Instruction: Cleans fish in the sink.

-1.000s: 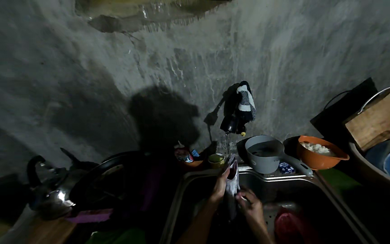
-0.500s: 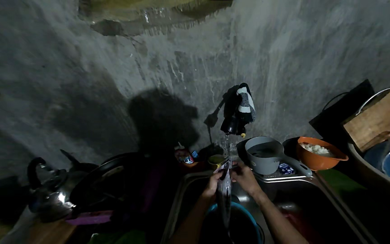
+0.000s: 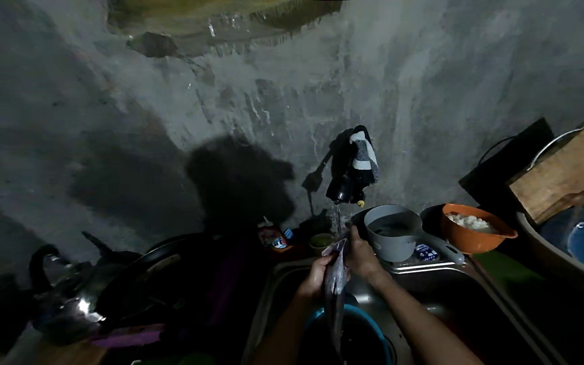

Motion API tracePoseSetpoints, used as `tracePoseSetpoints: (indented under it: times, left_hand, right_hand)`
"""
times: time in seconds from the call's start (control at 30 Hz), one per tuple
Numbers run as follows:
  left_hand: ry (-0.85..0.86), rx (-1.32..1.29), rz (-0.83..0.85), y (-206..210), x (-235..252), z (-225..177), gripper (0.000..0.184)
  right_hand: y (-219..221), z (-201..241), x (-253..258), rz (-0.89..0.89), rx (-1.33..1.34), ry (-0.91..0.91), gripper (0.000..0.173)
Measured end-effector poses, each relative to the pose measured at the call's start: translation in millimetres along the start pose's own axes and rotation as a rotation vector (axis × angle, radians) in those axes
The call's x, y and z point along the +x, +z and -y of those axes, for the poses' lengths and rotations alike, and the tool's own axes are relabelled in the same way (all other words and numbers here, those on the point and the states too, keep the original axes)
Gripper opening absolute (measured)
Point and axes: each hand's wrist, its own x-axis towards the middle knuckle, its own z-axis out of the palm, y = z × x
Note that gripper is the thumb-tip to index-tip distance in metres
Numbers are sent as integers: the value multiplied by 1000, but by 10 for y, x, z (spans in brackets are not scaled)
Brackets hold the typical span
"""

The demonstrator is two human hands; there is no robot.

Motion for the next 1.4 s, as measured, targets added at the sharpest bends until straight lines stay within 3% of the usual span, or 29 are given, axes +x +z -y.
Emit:
tracePoseSetpoints:
  times: [0.07,0.13,0.27,0.4,0.5,0.6,0.7,0.87,0.97,1.2,1.4]
  left_hand:
    - [-12,-57,28,9,8,5,43]
    - [-44,-74,92,-17,30,-21,49]
    - [-151,19,192,-32,78,-155,57]
    - [-201,139,92,58,64,-254,55]
    - [-215,285,-47,123,64,-298,45]
    - [-225,442,-162,154,72,-331,36]
    - [-213,593,-158,98,129,-360,33]
    - [-230,871,-184,178,117,-492,27]
    - [-241,945,-203,248,83,-564,26]
    - [-301,1055,-147,270,81,-645,27]
    - [-310,1086,-160,228,101,-657,30]
  right_hand:
    - [-35,-25,41,19,27,-17,94]
    - [-63,-16,18,-6,66,-66,90]
    - [-66,-19,-122,-160,161,-195,57]
    - [81,-160,-190,-462,-60,-457,16]
    - [157,-292,-190,-574,-242,-620,6]
    - [118,-258,-283,-437,-267,-425,11]
    - [134,-241,-320,-330,-148,-188,21]
    - [49,-294,-245,158,463,143,29]
    - [83,-384,-215,262,708,143,29]
    - [193,-493,-197,343,654,30,23]
    - [316,-489,-248,118,514,-70,19]
